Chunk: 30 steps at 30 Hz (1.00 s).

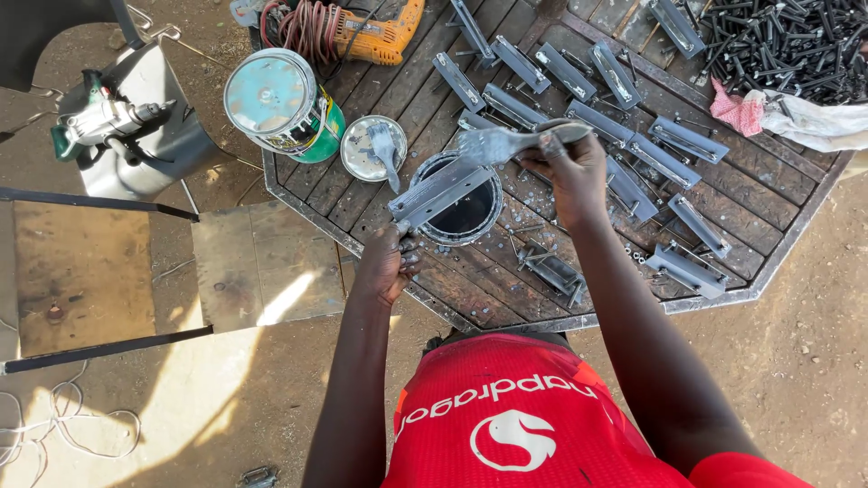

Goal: Painting small metal fabrication parts with black paint using a brush

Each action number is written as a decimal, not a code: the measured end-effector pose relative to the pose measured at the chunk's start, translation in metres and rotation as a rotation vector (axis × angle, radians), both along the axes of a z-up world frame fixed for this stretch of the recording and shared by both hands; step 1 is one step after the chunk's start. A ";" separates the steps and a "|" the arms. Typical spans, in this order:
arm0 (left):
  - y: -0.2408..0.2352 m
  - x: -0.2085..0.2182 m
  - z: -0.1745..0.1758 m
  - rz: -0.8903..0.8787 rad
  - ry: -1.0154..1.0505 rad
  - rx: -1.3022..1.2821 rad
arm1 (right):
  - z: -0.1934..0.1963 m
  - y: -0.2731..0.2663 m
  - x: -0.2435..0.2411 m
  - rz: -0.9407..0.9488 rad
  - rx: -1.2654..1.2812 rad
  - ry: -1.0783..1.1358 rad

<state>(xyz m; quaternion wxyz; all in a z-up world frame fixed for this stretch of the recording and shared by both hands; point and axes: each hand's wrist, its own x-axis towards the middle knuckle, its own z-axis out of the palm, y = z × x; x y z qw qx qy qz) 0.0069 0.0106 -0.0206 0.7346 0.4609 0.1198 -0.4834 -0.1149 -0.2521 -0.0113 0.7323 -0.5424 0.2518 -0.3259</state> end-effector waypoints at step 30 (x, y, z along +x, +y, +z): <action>-0.040 -0.085 -0.003 0.319 -0.169 -0.039 | -0.021 -0.106 0.003 0.303 -0.010 -0.032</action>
